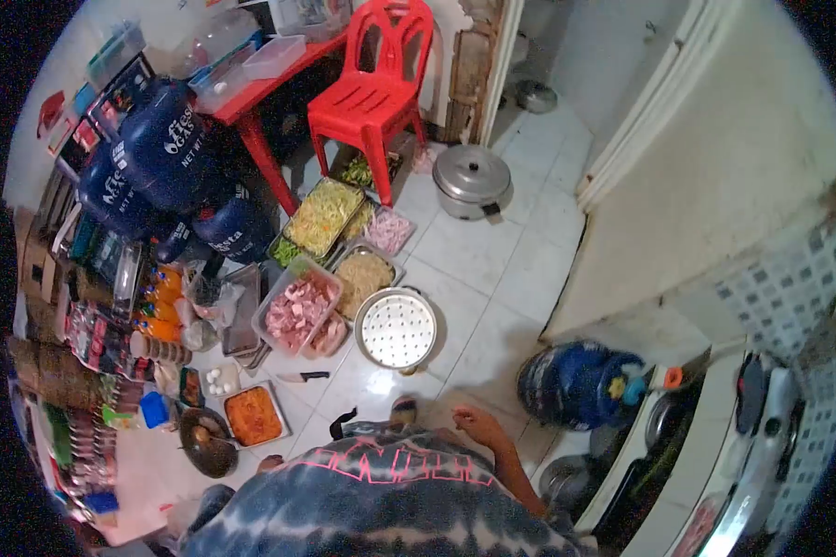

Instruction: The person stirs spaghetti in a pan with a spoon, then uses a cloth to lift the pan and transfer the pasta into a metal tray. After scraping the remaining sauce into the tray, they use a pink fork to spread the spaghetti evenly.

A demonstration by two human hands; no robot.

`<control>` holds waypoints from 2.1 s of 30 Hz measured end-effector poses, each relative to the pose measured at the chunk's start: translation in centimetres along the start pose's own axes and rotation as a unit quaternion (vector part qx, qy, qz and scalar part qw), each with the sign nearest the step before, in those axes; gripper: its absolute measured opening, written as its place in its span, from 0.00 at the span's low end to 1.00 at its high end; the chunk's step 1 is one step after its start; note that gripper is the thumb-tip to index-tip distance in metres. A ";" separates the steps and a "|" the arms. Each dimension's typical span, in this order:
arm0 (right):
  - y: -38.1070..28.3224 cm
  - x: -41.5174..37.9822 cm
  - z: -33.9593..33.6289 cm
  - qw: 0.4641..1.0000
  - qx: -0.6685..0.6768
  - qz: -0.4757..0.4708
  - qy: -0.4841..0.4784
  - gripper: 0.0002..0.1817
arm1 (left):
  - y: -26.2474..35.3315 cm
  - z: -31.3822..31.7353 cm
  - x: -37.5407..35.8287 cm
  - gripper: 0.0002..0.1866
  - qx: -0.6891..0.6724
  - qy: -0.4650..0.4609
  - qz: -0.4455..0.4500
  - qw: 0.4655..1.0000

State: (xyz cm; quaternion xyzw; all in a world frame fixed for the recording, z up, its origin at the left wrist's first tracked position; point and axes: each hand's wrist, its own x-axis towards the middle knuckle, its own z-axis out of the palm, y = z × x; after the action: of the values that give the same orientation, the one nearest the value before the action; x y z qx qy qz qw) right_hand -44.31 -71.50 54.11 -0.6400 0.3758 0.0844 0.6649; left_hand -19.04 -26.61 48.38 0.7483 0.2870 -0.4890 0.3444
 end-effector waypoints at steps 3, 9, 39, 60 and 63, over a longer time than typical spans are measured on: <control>0.1 1.1 -5.3 0.995 -0.002 -0.017 0.100 0.14 | 4.4 2.4 3.6 0.09 -0.021 0.012 -0.015 1.000; -4.2 2.5 -15.5 0.967 0.100 0.024 0.234 0.15 | 21.6 17.2 0.8 0.11 -0.002 -0.016 0.310 0.950; -31.0 39.3 -29.9 0.980 -0.067 -0.052 -0.182 0.14 | 15.3 37.9 2.1 0.11 -0.292 0.068 0.023 0.954; -69.7 70.4 -36.2 0.970 0.022 -0.241 -0.028 0.11 | 66.9 21.8 -5.1 0.14 0.059 0.316 0.339 0.884; -83.0 76.0 -32.3 0.933 -0.011 -0.350 -0.080 0.10 | 67.2 23.7 1.7 0.13 -0.202 0.264 0.347 0.877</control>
State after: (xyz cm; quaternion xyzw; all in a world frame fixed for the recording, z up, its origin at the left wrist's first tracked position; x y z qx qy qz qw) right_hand 45.72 -142.84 76.62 -0.7293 0.0730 -0.0984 0.6731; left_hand 20.37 -85.49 55.81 0.8154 0.1817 -0.0542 0.5469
